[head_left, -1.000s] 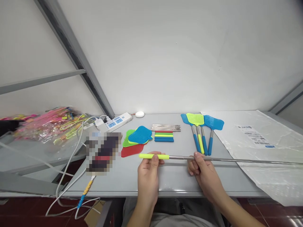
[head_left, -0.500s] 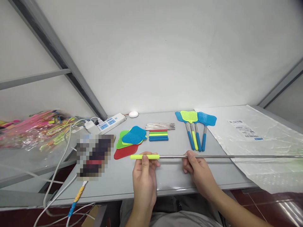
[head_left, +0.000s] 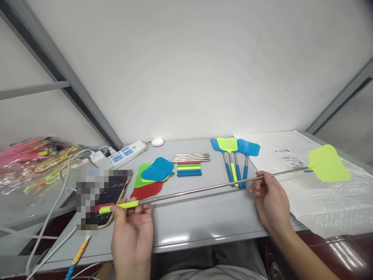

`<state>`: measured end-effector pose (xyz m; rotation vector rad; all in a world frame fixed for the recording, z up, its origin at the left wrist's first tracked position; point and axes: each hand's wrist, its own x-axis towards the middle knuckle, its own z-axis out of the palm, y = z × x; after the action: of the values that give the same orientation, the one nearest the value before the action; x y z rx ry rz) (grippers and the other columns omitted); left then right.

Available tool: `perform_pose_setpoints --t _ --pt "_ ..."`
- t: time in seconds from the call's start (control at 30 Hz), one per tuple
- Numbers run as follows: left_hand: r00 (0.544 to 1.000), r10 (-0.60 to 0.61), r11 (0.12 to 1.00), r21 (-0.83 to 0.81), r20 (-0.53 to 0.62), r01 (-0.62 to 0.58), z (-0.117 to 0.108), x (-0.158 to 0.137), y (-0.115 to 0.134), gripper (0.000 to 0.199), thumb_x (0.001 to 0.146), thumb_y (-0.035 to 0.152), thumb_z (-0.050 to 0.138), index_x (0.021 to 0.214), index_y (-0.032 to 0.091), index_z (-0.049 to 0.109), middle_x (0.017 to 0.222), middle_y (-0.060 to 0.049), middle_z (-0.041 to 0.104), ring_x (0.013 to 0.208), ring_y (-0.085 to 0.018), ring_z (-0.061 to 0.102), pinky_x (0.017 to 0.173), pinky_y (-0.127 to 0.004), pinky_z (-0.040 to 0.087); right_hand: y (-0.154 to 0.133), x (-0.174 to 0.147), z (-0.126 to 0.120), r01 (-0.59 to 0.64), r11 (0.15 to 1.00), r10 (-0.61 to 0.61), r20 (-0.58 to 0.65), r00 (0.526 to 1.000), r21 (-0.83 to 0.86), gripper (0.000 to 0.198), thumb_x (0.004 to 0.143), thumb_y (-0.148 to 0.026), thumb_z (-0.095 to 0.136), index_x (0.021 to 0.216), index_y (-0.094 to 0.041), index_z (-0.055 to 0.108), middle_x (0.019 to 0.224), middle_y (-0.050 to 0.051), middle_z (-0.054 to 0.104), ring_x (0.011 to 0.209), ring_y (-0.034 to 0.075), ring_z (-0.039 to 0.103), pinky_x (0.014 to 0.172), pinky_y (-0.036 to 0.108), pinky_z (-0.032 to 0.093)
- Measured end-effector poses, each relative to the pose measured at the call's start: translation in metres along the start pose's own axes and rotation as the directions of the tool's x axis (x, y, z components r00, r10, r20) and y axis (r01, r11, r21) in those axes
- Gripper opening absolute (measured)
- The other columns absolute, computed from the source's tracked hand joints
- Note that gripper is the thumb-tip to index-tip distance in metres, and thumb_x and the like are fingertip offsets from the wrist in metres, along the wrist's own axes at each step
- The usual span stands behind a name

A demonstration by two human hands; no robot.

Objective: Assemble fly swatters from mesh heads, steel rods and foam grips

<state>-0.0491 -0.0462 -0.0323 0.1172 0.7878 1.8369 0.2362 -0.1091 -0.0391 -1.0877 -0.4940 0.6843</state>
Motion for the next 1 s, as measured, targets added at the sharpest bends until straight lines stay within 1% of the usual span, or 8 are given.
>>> perform_pose_setpoints --t 0.1,0.27,0.43,0.57,0.67,0.77,0.9,1.0 --pt "1.0 0.02 1.0 0.0 0.001 -0.02 -0.001 0.007 0.004 0.029 0.098 0.035 0.043 0.085 0.018 0.063 0.07 0.003 0.058 0.055 -0.008 0.047 0.058 -0.024 0.049 0.001 0.003 -0.001 -0.015 0.999 0.014 0.008 1.0 0.04 0.024 0.09 -0.045 0.058 0.09 -0.022 0.063 0.061 -0.004 0.049 0.056 0.012 0.043 0.059 0.026 0.042" --pt "0.998 0.043 0.996 0.073 0.053 -0.046 -0.005 0.004 -0.004 0.022 0.094 0.039 0.051 0.088 0.021 0.062 0.081 0.004 0.062 0.057 -0.008 0.048 0.064 -0.027 0.05 0.004 0.006 -0.002 -0.043 0.996 0.04 0.036 0.999 0.08 0.024 0.085 -0.045 0.065 0.086 -0.021 0.062 0.064 -0.003 0.052 0.057 0.011 0.045 0.057 0.024 0.044" --pt "0.994 0.094 0.992 0.083 0.052 -0.098 -0.003 -0.004 -0.007 0.021 0.09 0.043 0.057 0.086 0.023 0.061 0.081 0.006 0.061 0.056 -0.007 0.047 0.066 -0.028 0.05 0.004 0.006 -0.004 -0.037 0.993 0.034 0.027 0.999 0.113 0.02 0.086 -0.041 0.066 0.088 -0.021 0.064 0.066 -0.003 0.052 0.057 0.01 0.043 0.055 0.022 0.042" --pt "0.986 0.132 0.988 0.067 0.098 -0.139 -0.001 -0.006 -0.005 0.022 0.088 0.046 0.059 0.086 0.024 0.061 0.08 0.006 0.06 0.056 -0.008 0.046 0.064 -0.026 0.049 0.002 0.005 -0.005 -0.044 0.992 0.042 0.026 0.999 0.115 0.02 0.086 -0.04 0.066 0.089 -0.021 0.065 0.066 -0.002 0.053 0.057 0.009 0.043 0.053 0.02 0.04" --pt "0.982 0.141 0.988 0.045 0.126 -0.148 0.002 -0.008 -0.006 0.023 0.087 0.046 0.061 0.085 0.023 0.061 0.078 0.006 0.06 0.056 -0.007 0.045 0.064 -0.025 0.049 0.002 0.003 -0.003 -0.044 0.993 0.04 0.034 0.999 0.112 0.019 0.086 -0.039 0.066 0.088 -0.021 0.065 0.063 -0.003 0.051 0.057 0.009 0.042 0.052 0.019 0.039" --pt "0.981 0.121 0.988 0.073 0.15 -0.134 0.005 -0.017 -0.014 0.023 0.086 0.047 0.062 0.088 0.024 0.062 0.081 0.005 0.061 0.054 -0.007 0.044 0.065 -0.026 0.05 0.004 -0.006 0.002 -0.064 0.993 0.057 0.073 0.996 0.096 0.02 0.085 -0.04 0.067 0.088 -0.02 0.067 0.063 -0.002 0.051 0.057 0.009 0.041 0.051 0.019 0.038" --pt "0.986 0.029 0.99 0.129 0.163 -0.051 0.009 -0.035 -0.031 0.022 0.087 0.047 0.061 0.09 0.026 0.062 0.089 0.005 0.062 0.052 -0.005 0.043 0.069 -0.027 0.051 0.008 -0.018 0.01 -0.114 0.991 0.103 0.139 0.985 0.068 0.02 0.085 -0.041 0.067 0.09 -0.021 0.068 0.062 -0.003 0.05 0.052 0.008 0.035 0.049 0.02 0.036" --pt "0.986 0.017 0.99 0.139 0.164 -0.04 0.012 -0.038 -0.035 0.02 0.088 0.046 0.061 0.09 0.026 0.062 0.09 0.005 0.061 0.052 -0.005 0.043 0.069 -0.027 0.051 0.01 -0.021 0.012 -0.125 0.991 0.116 0.152 0.982 0.051 0.021 0.085 -0.042 0.067 0.092 -0.022 0.068 0.061 -0.003 0.052 0.05 0.007 0.032 0.049 0.02 0.035"
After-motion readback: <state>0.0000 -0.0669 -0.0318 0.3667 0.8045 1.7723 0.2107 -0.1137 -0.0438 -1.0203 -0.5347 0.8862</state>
